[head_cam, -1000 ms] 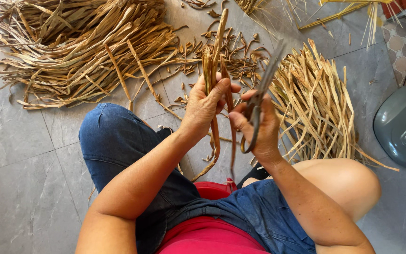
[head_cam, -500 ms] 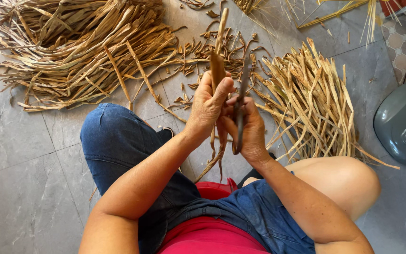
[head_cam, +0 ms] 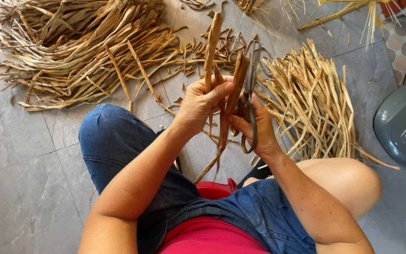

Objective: The person sits on the floor surrounded by piles of dried leaf strips and uses scissors to trim dark, damaged ends off individual strips. They sort trimmed strips onto a pile at the left and drop cut-off scraps in the middle, working through the strips one at a time.

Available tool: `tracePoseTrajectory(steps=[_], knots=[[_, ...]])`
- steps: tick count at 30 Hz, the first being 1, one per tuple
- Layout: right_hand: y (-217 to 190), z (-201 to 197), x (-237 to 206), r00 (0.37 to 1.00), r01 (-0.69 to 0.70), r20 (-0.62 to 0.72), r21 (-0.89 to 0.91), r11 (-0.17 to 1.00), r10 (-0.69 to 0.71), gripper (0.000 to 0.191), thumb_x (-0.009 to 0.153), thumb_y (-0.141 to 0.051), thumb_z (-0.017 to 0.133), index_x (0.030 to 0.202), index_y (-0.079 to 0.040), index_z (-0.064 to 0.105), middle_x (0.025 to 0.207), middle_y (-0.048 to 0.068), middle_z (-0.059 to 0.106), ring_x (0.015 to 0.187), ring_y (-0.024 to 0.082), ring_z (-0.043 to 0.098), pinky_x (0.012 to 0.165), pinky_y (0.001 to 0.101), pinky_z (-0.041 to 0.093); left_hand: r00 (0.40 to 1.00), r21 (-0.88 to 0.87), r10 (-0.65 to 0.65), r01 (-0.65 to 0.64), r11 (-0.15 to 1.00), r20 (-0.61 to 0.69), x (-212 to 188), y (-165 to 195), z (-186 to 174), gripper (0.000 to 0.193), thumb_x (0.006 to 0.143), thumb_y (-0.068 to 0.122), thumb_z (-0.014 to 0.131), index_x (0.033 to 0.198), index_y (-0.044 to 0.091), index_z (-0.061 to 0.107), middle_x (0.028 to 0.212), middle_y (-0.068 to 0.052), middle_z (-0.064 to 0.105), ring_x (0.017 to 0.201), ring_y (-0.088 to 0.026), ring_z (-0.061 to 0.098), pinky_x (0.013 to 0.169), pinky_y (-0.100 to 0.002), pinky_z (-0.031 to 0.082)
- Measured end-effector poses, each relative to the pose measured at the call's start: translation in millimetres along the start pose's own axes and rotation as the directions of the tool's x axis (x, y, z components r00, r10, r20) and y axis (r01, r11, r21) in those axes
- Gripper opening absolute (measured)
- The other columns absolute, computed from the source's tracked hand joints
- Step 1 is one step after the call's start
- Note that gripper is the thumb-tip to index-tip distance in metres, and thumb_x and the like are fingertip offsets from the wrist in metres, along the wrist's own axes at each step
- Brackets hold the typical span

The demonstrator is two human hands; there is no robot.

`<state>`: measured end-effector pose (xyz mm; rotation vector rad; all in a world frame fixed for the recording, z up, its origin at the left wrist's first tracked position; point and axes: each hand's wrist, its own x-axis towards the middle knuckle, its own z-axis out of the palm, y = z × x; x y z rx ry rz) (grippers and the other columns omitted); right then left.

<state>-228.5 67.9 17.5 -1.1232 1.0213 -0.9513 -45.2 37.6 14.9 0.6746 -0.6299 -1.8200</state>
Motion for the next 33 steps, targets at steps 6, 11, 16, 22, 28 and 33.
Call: tracePoseTrajectory(steps=[6,11,16,22,28,33], knots=[[4,-1,1,0.996,-0.052,0.067,-0.075,0.996,0.057,0.031,0.092,-0.004,0.076,0.12,-0.01,0.063,0.087,-0.006,0.063,0.072,0.004,0.055,0.062,0.0208,0.046,0.996,0.198,0.032,-0.015,0.98,-0.084,2,-7,-3,0.022,0.098,0.021,0.077,0.114,0.006,0.073,0.087,0.003,0.068,0.07,-0.003,0.056,0.057,-0.019,0.04],[0,2,2,0.998,0.034,0.056,0.003,0.999,-0.034,0.041,0.096,-0.017,0.076,0.131,-0.011,0.054,0.108,0.001,0.067,0.095,0.008,0.061,0.086,0.0235,0.052,0.984,0.198,0.113,-0.084,0.977,-0.136,2,-8,1,0.015,0.099,0.019,0.07,0.106,0.006,0.07,0.081,0.001,0.071,0.068,-0.007,0.065,0.059,-0.022,0.051],[-6,0,2,0.984,0.175,0.012,-0.278,0.944,-0.179,0.057,0.095,-0.028,0.079,0.14,-0.01,0.049,0.121,0.006,0.066,0.103,0.013,0.06,0.096,0.0302,0.053,0.935,0.296,0.285,-0.216,0.93,-0.213,4,-9,3,0.012,0.102,0.016,0.069,0.105,0.005,0.068,0.08,0.001,0.068,0.068,-0.005,0.062,0.058,-0.022,0.049],[-10,3,-1,0.979,0.187,0.011,-0.432,0.882,-0.202,0.067,0.088,-0.036,0.084,0.139,-0.01,0.049,0.122,0.003,0.065,0.099,0.012,0.062,0.09,0.0302,0.053,0.941,0.233,0.251,-0.198,0.952,-0.227,7,-12,4,0.009,0.099,0.014,0.068,0.101,0.005,0.066,0.08,0.0,0.069,0.067,-0.006,0.065,0.059,-0.025,0.056],[-24,4,0,0.972,0.136,-0.066,-0.616,0.776,-0.223,0.07,0.082,-0.043,0.087,0.134,-0.011,0.055,0.101,-0.001,0.068,0.074,0.009,0.056,0.067,0.0266,0.051,0.929,0.355,0.303,-0.216,0.909,-0.211,8,-17,6,0.01,0.1,0.013,0.07,0.1,0.004,0.066,0.079,0.001,0.068,0.068,-0.005,0.062,0.059,-0.022,0.051],[-30,6,0,0.968,0.028,-0.145,-0.748,0.663,-0.205,0.065,0.076,-0.042,0.093,0.123,-0.009,0.062,0.067,0.003,0.056,0.059,0.011,0.05,0.056,0.0294,0.044,0.921,0.401,0.323,-0.217,0.89,-0.216,9,-20,2,0.01,0.1,0.014,0.071,0.099,0.005,0.067,0.078,0.002,0.067,0.067,-0.004,0.059,0.059,-0.021,0.048]])
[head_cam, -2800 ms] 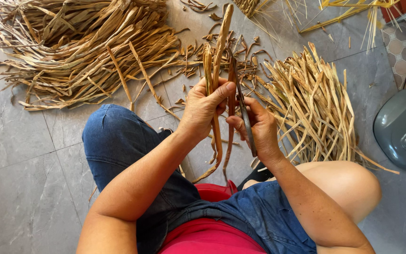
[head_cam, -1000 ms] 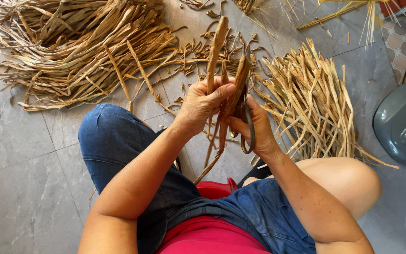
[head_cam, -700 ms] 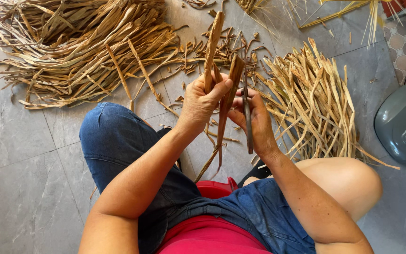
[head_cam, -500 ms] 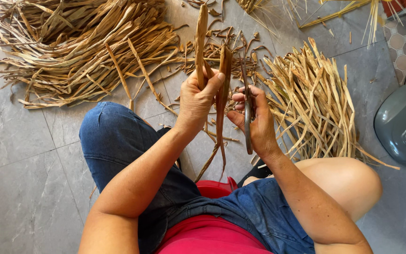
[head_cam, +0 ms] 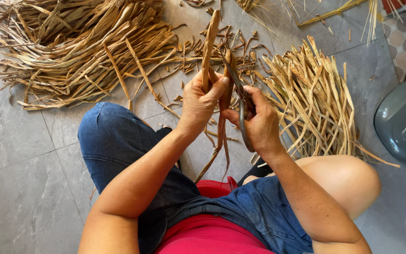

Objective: The person sits on the floor surrounded by piles of dried leaf strips and uses scissors to trim dark, damaged ends off individual strips. They sort trimmed strips onto a pile at the left and drop cut-off scraps in the middle, working through the strips one at a time.

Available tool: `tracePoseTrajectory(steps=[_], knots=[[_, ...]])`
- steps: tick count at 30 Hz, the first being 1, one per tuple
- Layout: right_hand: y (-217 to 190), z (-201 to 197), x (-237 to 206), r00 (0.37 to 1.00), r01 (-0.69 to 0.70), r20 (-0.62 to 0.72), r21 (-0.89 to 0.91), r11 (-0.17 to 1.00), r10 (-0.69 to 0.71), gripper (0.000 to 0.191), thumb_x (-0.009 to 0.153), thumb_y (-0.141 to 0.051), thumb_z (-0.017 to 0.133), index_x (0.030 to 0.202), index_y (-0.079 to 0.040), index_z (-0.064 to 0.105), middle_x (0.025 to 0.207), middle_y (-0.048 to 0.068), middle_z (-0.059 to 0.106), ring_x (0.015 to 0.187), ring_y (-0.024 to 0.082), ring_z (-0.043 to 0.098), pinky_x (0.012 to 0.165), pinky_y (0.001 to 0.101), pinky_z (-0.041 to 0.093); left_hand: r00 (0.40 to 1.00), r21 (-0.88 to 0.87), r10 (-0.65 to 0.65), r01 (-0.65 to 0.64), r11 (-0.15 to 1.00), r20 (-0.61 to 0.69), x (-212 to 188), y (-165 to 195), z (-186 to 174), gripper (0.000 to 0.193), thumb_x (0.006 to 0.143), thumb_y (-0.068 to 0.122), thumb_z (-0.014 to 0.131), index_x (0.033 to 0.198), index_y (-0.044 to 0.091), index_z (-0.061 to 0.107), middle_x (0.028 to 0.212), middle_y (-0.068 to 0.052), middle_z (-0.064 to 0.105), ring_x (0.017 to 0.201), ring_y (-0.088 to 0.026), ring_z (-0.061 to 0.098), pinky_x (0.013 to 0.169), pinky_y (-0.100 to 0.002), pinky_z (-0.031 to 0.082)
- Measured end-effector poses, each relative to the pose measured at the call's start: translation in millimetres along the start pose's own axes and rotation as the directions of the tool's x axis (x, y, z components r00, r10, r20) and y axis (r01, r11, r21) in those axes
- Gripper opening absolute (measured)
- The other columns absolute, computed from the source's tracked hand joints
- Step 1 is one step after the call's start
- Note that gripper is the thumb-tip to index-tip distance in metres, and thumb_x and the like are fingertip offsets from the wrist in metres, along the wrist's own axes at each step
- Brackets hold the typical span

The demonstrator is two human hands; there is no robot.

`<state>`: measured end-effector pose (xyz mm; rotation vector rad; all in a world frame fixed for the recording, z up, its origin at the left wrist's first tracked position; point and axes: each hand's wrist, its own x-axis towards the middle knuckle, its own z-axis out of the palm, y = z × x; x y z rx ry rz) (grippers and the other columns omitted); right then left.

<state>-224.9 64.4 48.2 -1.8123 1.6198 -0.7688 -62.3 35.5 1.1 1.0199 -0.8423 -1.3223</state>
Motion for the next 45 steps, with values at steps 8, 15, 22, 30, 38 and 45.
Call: tracePoseTrajectory(steps=[8,15,22,30,38,45], knots=[[3,1,2,0.997,0.075,-0.018,0.202,0.976,-0.073,0.043,0.082,-0.023,0.09,0.116,-0.007,0.069,0.075,-0.004,0.067,0.065,0.002,0.052,0.057,0.0209,0.045,1.0,-0.025,0.003,-0.003,1.0,0.009,2,-1,-3,0.01,0.1,0.014,0.071,0.099,0.005,0.067,0.079,0.003,0.067,0.069,-0.004,0.06,0.06,-0.021,0.049],[11,5,5,0.982,-0.184,0.095,0.337,0.923,0.161,0.028,0.087,-0.021,0.085,0.108,-0.009,0.069,0.065,-0.001,0.061,0.055,0.005,0.054,0.047,0.0232,0.039,0.995,-0.061,0.014,-0.008,0.998,0.103,-1,-2,-5,0.011,0.101,0.015,0.071,0.102,0.005,0.068,0.084,0.001,0.07,0.075,-0.004,0.063,0.067,-0.022,0.052],[20,10,6,0.995,-0.1,0.082,0.657,0.747,0.062,0.035,0.095,-0.007,0.077,0.123,-0.013,0.057,0.098,-0.002,0.072,0.079,0.003,0.062,0.067,0.018,0.051,0.99,-0.073,-0.055,0.065,0.995,0.133,-3,1,-3,0.018,0.102,0.019,0.072,0.109,0.004,0.069,0.088,0.003,0.069,0.076,-0.004,0.057,0.066,-0.021,0.045],[30,12,9,0.985,-0.159,0.16,0.743,0.65,0.058,0.037,0.093,0.001,0.074,0.124,-0.011,0.059,0.099,-0.001,0.071,0.089,0.005,0.066,0.076,0.0196,0.055,0.957,-0.05,-0.109,0.127,0.991,0.268,-5,-7,1,0.022,0.098,0.021,0.071,0.114,0.005,0.07,0.092,0.004,0.071,0.082,-0.004,0.062,0.072,-0.022,0.05],[13,-3,6,0.993,0.103,-0.112,0.708,0.699,-0.032,0.038,0.101,-0.004,0.075,0.13,-0.012,0.052,0.111,0.004,0.072,0.098,0.009,0.067,0.085,0.0203,0.053,0.99,0.444,-0.005,-0.058,0.894,0.14,-11,-12,9,0.016,0.105,0.021,0.062,0.107,0.006,0.064,0.083,-0.004,0.073,0.074,-0.009,0.066,0.065,-0.028,0.055],[7,-8,14,0.993,0.098,-0.12,0.889,0.448,0.02,0.042,0.095,0.002,0.08,0.126,-0.011,0.054,0.105,0.0,0.066,0.102,0.013,0.07,0.088,0.0271,0.058,0.972,0.539,-0.091,-0.043,0.841,0.219,-26,-5,25,0.019,0.104,0.023,0.06,0.113,0.006,0.058,0.087,-0.007,0.074,0.081,-0.015,0.073,0.073,-0.031,0.057]])
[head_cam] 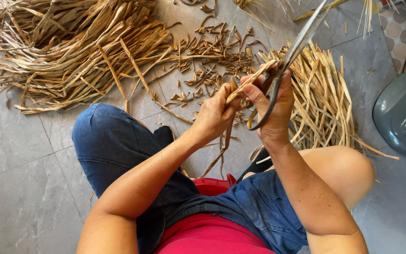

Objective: The person sits on the floor surrounded by piles of dried leaf strips and uses scissors to trim dark, damaged ends off individual strips. They sort trimmed strips onto a pile at the left and drop cut-off scraps in the middle, working through the strips one at a time.

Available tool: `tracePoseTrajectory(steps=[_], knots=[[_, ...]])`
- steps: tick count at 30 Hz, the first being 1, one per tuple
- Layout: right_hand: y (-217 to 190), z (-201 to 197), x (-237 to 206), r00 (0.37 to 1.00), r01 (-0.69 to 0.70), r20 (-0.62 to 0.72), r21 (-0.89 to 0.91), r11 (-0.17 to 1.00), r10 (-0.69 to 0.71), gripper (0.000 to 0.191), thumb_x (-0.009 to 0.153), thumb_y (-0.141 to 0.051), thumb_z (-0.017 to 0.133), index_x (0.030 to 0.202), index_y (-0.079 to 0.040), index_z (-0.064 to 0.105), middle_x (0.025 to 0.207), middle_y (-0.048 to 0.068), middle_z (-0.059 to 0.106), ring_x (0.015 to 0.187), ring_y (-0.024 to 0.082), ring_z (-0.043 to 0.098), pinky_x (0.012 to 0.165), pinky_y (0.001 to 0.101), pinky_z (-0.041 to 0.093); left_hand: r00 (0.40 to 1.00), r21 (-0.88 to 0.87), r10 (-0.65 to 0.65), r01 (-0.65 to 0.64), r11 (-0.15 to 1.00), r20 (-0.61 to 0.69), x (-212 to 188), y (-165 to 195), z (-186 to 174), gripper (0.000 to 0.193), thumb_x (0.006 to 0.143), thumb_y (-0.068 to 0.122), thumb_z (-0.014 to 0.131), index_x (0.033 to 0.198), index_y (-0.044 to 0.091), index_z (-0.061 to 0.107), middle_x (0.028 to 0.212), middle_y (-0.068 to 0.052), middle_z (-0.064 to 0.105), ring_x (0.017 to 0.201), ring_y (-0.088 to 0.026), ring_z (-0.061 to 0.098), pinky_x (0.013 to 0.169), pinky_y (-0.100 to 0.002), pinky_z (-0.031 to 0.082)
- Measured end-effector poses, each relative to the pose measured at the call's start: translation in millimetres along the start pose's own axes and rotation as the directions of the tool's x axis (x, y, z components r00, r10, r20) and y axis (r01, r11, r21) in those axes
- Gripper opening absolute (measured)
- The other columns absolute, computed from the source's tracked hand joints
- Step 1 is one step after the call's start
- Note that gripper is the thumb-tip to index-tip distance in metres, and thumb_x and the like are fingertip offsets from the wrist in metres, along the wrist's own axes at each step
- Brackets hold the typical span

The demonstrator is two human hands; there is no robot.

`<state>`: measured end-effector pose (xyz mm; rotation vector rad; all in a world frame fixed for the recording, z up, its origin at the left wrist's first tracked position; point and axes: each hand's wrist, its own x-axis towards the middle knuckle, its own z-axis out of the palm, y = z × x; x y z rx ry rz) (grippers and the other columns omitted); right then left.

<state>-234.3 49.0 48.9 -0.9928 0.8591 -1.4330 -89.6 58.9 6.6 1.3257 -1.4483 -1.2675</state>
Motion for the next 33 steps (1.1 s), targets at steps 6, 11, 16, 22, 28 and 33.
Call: tracePoseTrajectory(steps=[6,11,16,22,28,33], knots=[[-7,-19,9,0.996,-0.087,0.014,0.044,0.995,0.087,0.036,0.094,0.0,0.081,0.122,-0.009,0.06,0.097,0.001,0.065,0.08,0.011,0.063,0.071,0.0253,0.055,0.917,-0.456,-0.007,0.206,0.866,0.399,5,-9,-9,0.032,0.104,0.038,0.058,0.119,0.009,0.059,0.101,-0.001,0.068,0.085,-0.007,0.059,0.071,-0.025,0.049],[-11,-25,11,0.993,-0.118,-0.019,-0.101,0.988,0.116,0.039,0.092,-0.004,0.082,0.125,-0.009,0.061,0.097,-0.001,0.067,0.081,0.008,0.063,0.067,0.0225,0.052,0.91,-0.456,-0.053,0.256,0.852,0.412,11,-27,-5,0.044,0.108,0.046,0.049,0.111,0.007,0.07,0.089,0.001,0.07,0.074,-0.006,0.053,0.067,-0.024,0.043],[-14,-28,3,0.998,-0.031,0.044,-0.306,0.952,0.046,0.039,0.094,-0.004,0.084,0.125,-0.01,0.06,0.095,-0.004,0.065,0.08,0.006,0.058,0.07,0.0204,0.049,0.991,-0.198,0.133,-0.128,0.972,0.011,23,-42,-12,0.044,0.112,0.046,0.051,0.102,0.007,0.07,0.081,0.002,0.069,0.076,-0.005,0.06,0.071,-0.025,0.05],[-9,-19,2,0.988,0.071,0.152,-0.378,0.923,-0.013,0.044,0.094,0.0,0.085,0.127,-0.008,0.057,0.098,-0.004,0.058,0.094,0.006,0.059,0.087,0.0223,0.055,0.999,-0.626,0.039,-0.045,0.778,-0.023,17,-30,-15,0.029,0.106,0.033,0.066,0.105,0.004,0.064,0.085,0.001,0.066,0.068,-0.006,0.052,0.06,-0.023,0.041],[-6,-8,-1,0.974,-0.097,0.164,-0.329,0.939,0.158,0.044,0.087,-0.001,0.076,0.125,-0.006,0.054,0.111,-0.002,0.072,0.098,0.006,0.068,0.087,0.0224,0.059,0.995,-0.643,0.038,0.029,0.766,0.089,16,-5,-20,0.025,0.096,0.021,0.075,0.115,0.006,0.07,0.093,0.007,0.07,0.08,0.0,0.059,0.071,-0.018,0.047],[-1,-15,1,0.975,-0.014,0.203,-0.326,0.945,0.085,0.05,0.095,0.0,0.079,0.138,-0.005,0.054,0.107,0.002,0.069,0.098,0.009,0.065,0.091,0.0239,0.057,0.994,-0.646,-0.059,0.107,0.756,0.095,16,-5,-22,0.017,0.099,0.019,0.075,0.11,0.005,0.072,0.08,0.006,0.063,0.064,-0.001,0.047,0.055,-0.019,0.034]])
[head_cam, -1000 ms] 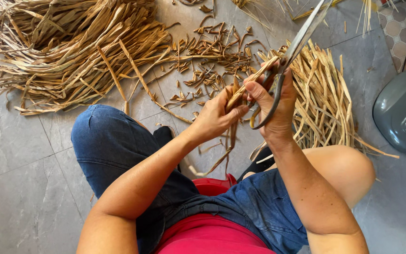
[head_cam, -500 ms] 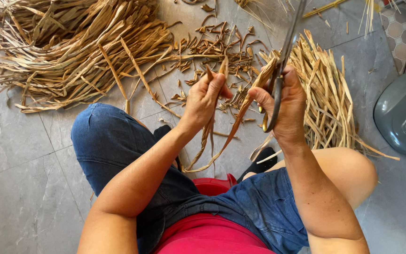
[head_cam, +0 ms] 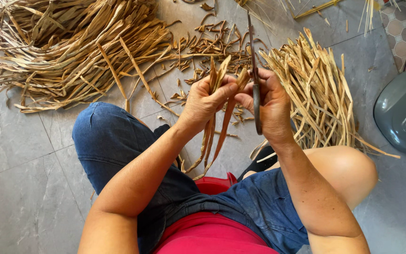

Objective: The person sits on the floor surrounded by piles of dried leaf strips and uses scissors to trim dark, damaged ends off individual strips. They sort trimmed strips onto a pile at the left and drop cut-off scraps in the middle, working through the strips one at a time.

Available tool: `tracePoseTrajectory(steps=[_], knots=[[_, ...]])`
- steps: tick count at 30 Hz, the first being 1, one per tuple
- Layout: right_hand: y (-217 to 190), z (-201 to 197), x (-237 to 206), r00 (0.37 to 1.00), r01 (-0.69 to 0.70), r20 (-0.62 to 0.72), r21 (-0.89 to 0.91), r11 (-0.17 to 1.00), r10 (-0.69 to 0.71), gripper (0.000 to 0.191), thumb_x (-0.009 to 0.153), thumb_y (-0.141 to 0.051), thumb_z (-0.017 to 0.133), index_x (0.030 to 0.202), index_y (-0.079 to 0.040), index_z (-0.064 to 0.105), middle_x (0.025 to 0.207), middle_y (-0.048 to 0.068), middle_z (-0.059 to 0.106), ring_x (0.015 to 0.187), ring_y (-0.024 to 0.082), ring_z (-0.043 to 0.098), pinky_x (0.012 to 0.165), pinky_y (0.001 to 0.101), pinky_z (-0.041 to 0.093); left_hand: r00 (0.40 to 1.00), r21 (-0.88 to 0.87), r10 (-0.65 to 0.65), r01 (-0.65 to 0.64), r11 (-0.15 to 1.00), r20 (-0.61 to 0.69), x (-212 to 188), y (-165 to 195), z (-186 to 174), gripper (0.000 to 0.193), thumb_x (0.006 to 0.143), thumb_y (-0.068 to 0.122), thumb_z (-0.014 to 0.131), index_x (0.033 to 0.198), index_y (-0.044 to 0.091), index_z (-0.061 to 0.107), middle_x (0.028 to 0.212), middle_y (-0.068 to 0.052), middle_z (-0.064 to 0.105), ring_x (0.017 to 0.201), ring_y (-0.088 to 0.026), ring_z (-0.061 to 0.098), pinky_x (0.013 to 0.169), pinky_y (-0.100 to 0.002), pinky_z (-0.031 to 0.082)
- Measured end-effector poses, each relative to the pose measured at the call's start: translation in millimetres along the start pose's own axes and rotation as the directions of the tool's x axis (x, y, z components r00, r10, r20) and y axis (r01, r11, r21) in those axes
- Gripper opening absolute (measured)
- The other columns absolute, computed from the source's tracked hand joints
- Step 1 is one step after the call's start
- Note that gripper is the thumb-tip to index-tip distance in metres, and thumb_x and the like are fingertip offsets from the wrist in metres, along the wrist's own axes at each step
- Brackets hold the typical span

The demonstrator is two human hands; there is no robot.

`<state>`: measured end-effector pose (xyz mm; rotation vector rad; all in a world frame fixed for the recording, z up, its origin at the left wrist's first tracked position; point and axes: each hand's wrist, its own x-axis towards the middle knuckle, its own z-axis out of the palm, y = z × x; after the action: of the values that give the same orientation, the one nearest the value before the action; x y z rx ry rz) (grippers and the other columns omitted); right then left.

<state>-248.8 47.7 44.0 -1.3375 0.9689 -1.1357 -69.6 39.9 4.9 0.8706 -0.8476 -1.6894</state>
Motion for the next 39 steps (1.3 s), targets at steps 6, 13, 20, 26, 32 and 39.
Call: tracePoseTrajectory(steps=[6,13,20,26,32,39], knots=[[2,-7,-4,0.991,-0.086,-0.096,0.062,0.994,0.092,0.045,0.098,-0.003,0.076,0.137,-0.006,0.054,0.11,0.004,0.07,0.103,0.009,0.066,0.094,0.025,0.055,1.0,-0.172,0.011,-0.01,0.985,0.002,5,2,-7,0.022,0.102,0.021,0.068,0.116,0.005,0.069,0.089,-0.003,0.073,0.06,-0.004,0.048,0.054,-0.02,0.038],[-7,-1,-2,0.997,0.07,-0.039,0.085,0.994,-0.067,0.051,0.097,0.003,0.078,0.139,-0.006,0.05,0.123,0.011,0.071,0.095,0.009,0.062,0.094,0.0254,0.055,0.993,-0.181,-0.008,0.029,0.983,0.117,2,3,-6,0.02,0.104,0.019,0.068,0.119,0.006,0.063,0.092,-0.007,0.074,0.062,-0.004,0.048,0.055,-0.019,0.038],[-13,0,0,0.995,0.024,-0.102,0.13,0.991,-0.011,0.05,0.094,0.005,0.078,0.135,-0.004,0.051,0.109,0.007,0.067,0.098,0.012,0.068,0.082,0.0274,0.061,0.968,-0.132,-0.088,0.121,0.984,0.235,-5,-5,2,0.026,0.102,0.021,0.071,0.122,0.005,0.066,0.096,-0.001,0.07,0.07,-0.002,0.053,0.058,-0.018,0.038],[-6,-8,-3,0.991,0.083,-0.108,0.032,0.996,-0.079,0.047,0.1,-0.001,0.079,0.137,-0.005,0.051,0.11,0.005,0.066,0.104,0.012,0.065,0.097,0.0281,0.057,0.975,-0.09,-0.142,0.159,0.983,0.173,-2,-11,1,0.027,0.099,0.02,0.073,0.121,0.005,0.068,0.099,-0.004,0.076,0.07,-0.003,0.055,0.058,-0.019,0.04],[2,-4,-6,1.0,0.008,-0.015,-0.252,0.968,-0.012,0.064,0.092,-0.025,0.085,0.141,-0.007,0.049,0.119,0.004,0.066,0.105,0.015,0.063,0.097,0.0303,0.055,0.999,-0.256,-0.047,0.043,0.966,-0.011,10,-7,-13,0.021,0.098,0.016,0.073,0.114,0.005,0.067,0.095,-0.009,0.076,0.062,-0.006,0.052,0.054,-0.022,0.042],[8,16,-16,0.998,-0.053,-0.006,-0.476,0.878,0.057,0.07,0.083,-0.031,0.09,0.138,-0.01,0.051,0.115,0.004,0.069,0.103,0.014,0.067,0.087,0.0308,0.054,0.999,-0.369,0.033,-0.046,0.928,-0.042,13,-9,-19,0.018,0.098,0.01,0.075,0.112,0.002,0.067,0.091,-0.009,0.073,0.061,-0.008,0.05,0.054,-0.023,0.042]])
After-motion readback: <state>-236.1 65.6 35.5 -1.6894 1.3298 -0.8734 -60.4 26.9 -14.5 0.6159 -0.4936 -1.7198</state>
